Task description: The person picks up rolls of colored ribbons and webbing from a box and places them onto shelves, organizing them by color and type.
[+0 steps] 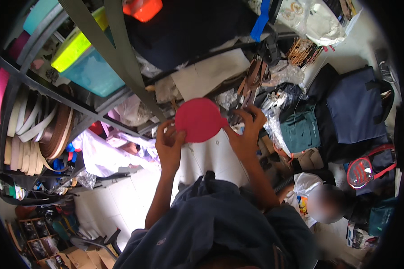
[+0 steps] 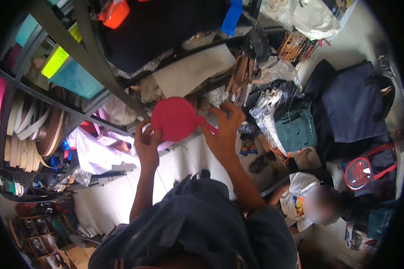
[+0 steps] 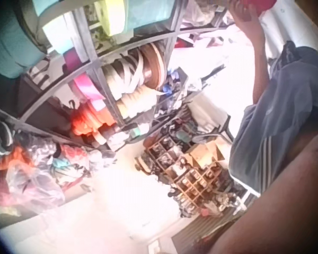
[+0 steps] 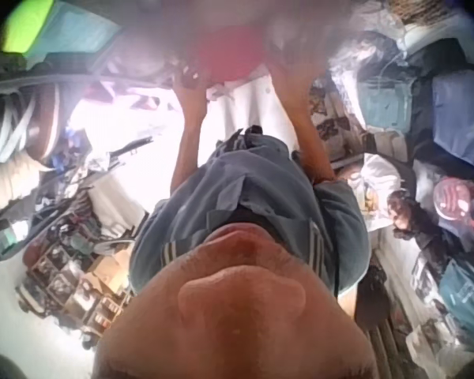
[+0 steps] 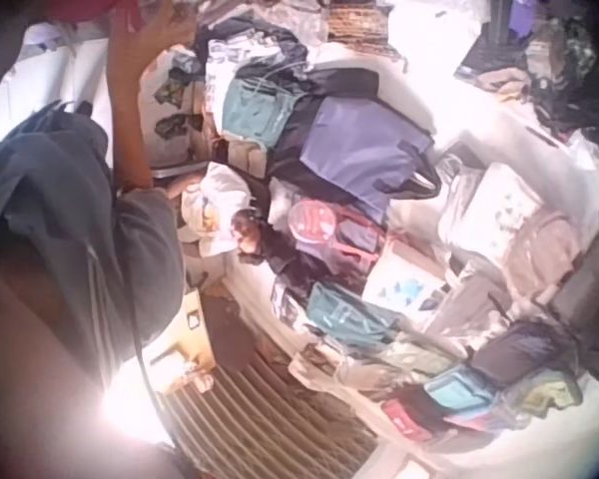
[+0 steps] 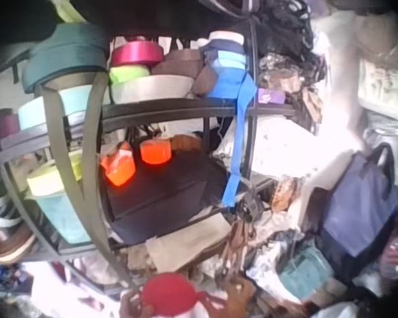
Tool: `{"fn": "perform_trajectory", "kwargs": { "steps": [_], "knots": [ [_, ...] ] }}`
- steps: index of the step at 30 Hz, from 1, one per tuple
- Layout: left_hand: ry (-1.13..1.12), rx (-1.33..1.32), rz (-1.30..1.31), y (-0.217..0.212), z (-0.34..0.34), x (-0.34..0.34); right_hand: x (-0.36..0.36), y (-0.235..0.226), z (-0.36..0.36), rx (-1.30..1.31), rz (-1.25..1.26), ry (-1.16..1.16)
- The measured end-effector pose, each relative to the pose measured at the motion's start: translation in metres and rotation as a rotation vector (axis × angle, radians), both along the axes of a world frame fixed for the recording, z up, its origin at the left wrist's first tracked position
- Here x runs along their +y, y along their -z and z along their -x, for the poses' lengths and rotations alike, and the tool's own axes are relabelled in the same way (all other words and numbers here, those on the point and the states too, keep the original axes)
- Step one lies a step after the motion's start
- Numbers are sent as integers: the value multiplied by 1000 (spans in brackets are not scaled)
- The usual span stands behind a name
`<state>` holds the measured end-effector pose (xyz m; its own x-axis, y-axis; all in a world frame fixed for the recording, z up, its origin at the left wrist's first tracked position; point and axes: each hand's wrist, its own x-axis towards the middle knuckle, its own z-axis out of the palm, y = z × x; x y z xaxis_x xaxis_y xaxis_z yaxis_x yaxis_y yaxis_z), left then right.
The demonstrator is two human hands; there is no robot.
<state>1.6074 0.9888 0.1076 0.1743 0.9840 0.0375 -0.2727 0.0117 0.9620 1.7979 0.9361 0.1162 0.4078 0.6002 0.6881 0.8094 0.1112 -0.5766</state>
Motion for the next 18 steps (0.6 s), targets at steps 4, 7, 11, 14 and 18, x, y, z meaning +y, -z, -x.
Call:
{"fn": "perform_trajectory", "kwargs": {
  "steps": [4,7,11,14,18],
  "knots": [
    [7,-1,0,10,-8,-8,-4,-4,3,470,308,77],
    [11,62,-19,14,-11,-17,-12,20,-4,1054,381,-263],
    [-61,-19,-67,21,-15,-23,-13,30,7,1401,142,-646],
    [-119,-108,-73,21,-20,-21,-14,24,21,1497,75,-682],
    [-115,-100,-133,31,-12,-17,-8,28,27,1504,46,-590]
  ]
}}
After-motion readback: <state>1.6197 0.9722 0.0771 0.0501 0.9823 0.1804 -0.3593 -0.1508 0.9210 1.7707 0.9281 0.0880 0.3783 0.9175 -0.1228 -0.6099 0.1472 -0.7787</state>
